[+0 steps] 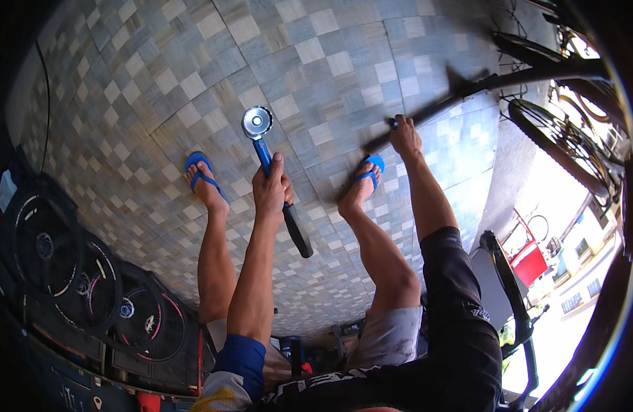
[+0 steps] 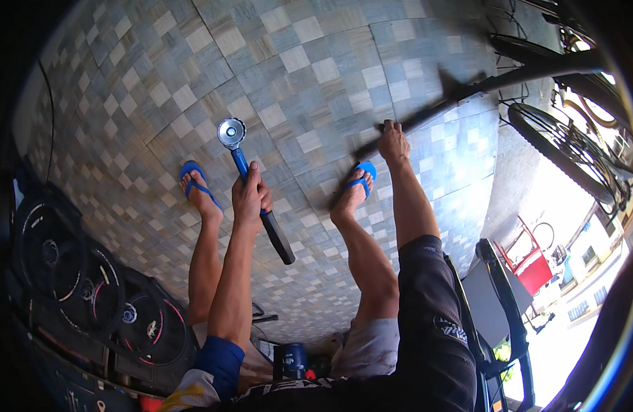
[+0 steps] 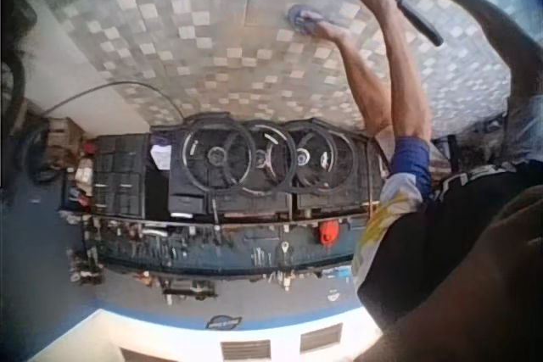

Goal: The person removes a red crank arm from a red mountain bike using a wrench and a rag, then retrieves a torque wrench from the workbench and uses it to tighten bolts on the bike frame. The person handles the crank arm, wrench, rag, and torque wrench throughout the task.

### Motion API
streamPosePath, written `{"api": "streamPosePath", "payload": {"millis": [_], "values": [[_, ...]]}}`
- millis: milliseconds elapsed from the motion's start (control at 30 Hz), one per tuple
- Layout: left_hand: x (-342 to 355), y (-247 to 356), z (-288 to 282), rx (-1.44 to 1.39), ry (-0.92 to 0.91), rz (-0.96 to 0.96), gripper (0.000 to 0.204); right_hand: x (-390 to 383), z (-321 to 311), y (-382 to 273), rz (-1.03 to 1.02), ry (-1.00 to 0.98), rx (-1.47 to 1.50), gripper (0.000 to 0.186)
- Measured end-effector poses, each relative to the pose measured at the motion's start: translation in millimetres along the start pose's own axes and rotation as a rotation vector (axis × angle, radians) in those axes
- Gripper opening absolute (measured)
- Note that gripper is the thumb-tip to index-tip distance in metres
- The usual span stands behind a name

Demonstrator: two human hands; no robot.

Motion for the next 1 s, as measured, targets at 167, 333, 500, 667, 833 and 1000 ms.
{"api": "streamPosePath", "payload": {"millis": [167, 333, 500, 667, 833, 1000], "values": [[22.1, -3.8, -16.7, -0.109, 0.054, 0.01, 0.047, 27.5, 34.3, 19.0, 0.006, 0.023, -0.15, 0.027], [0.9, 56.3, -23.2, -0.312, -0.036, 0.169, 0.045, -31.6, 6.3, -32.5, -0.482, 0.178, 0.282, 0.046], [-111.1, 157.3, -53.3, -0.487, -0.035, 0.421, 0.042, -231.2, -75.9, -194.8, -0.67, -0.206, 0.593, 0.044], [-244.4, 255.6, -92.2, -0.712, -0.041, 0.629, 0.042, -468.6, -173.7, -302.4, -0.996, -0.187, 0.64, 0.041], [-390.3, 331.5, -151.9, -0.858, -0.062, 0.877, 0.043, -610.1, -236.9, -385.7, -1.155, -0.074, 0.585, 0.042], [-501.2, 379.0, -233.1, -1.03, -0.075, 1.062, 0.042, -709.0, -266.9, -484.7, -1.313, 0.021, 0.443, 0.04]]}}
Point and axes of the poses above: each hand's wrist, its own x-axis towards the middle knuckle, its own z-axis out of the palm, y = z × x, the point moved 9 cm from there along x, towards the middle knuckle, and after that the axes turned 12 degrees about -y, right-handed, at the moved point
